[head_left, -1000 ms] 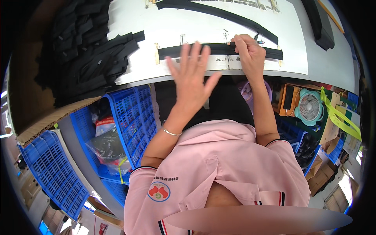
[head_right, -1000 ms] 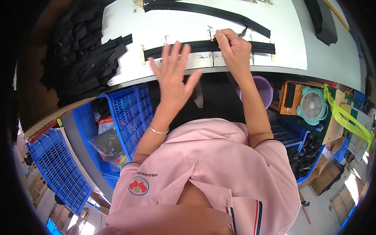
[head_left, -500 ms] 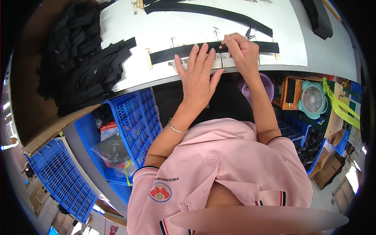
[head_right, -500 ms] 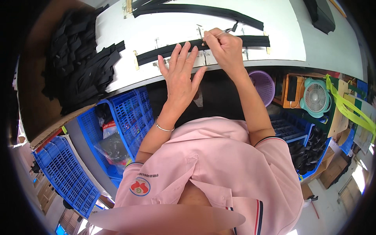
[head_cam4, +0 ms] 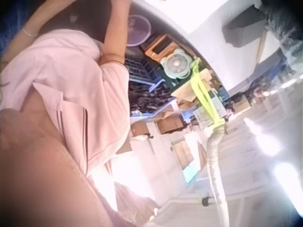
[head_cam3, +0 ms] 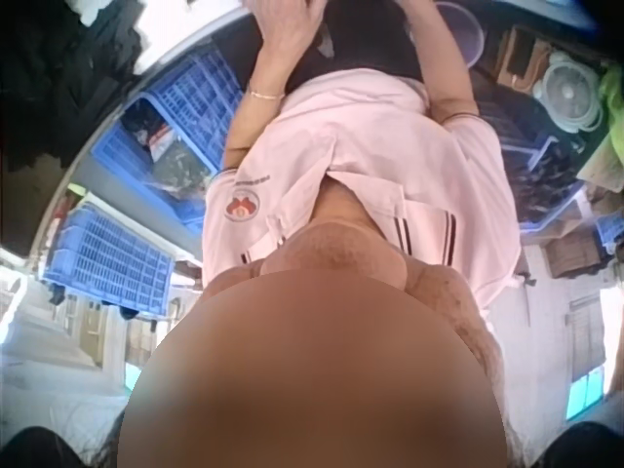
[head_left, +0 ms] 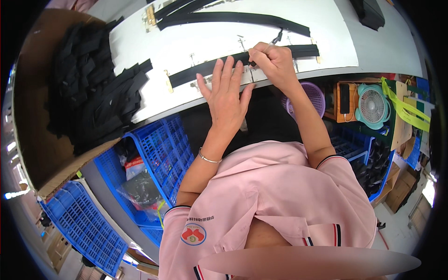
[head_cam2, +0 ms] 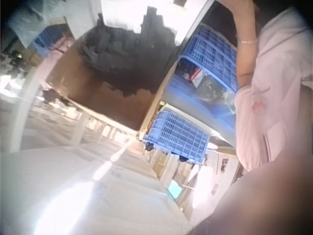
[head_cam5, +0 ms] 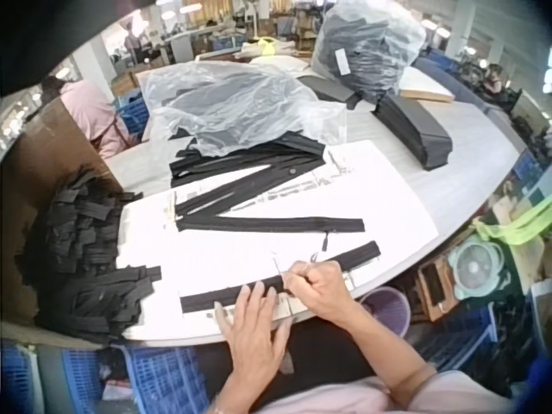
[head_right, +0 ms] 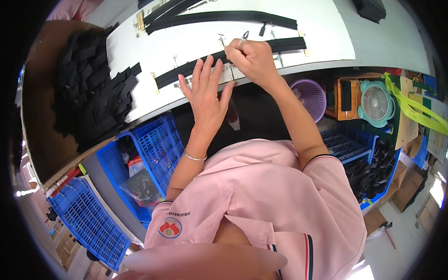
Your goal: Marking and aligning black fabric straps on a template surface using a pen.
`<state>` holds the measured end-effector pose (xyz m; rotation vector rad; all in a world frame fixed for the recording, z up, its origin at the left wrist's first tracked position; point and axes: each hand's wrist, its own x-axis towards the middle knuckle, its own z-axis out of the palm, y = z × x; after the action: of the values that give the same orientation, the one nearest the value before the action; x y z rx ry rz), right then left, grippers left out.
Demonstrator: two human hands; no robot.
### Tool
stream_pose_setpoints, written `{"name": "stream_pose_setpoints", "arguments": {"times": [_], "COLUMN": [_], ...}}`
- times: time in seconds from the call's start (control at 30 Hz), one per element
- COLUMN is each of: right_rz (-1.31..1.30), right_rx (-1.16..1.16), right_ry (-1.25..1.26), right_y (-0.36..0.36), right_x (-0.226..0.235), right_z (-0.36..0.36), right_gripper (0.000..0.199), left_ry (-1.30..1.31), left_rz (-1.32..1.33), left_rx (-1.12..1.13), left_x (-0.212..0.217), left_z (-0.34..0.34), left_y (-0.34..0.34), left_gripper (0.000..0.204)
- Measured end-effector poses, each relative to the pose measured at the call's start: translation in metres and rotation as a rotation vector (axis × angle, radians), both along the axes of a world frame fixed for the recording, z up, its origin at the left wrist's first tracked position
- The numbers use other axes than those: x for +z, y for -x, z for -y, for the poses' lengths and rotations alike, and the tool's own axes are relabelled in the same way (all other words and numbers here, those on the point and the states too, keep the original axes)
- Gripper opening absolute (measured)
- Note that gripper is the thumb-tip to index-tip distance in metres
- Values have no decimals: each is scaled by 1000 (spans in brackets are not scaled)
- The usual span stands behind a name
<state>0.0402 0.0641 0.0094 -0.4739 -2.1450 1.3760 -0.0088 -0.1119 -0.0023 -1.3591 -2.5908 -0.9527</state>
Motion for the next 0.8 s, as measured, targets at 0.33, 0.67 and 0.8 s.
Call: {"name": "stream_pose_setpoints", "arguments": {"times": [0.33, 0.67, 0.8], "right_rz": [-53, -58, -57], "right_rx": [-295, -283, -264], "right_ry": [132, 84, 123], "right_y": [-53, -53, -51], "right_x": [11, -9, -10], "right_z": [-76, -81, -81], "right_gripper": [21, 22, 22], "left_ry": [14, -231, -300], "left_rz": [-12, 81, 74], "left_rx": [-17, -85, -135], "left_x": [1, 15, 7], "left_z": [3, -76, -114], "left_y": [1, -11, -7], "left_gripper": [56, 25, 11]}}
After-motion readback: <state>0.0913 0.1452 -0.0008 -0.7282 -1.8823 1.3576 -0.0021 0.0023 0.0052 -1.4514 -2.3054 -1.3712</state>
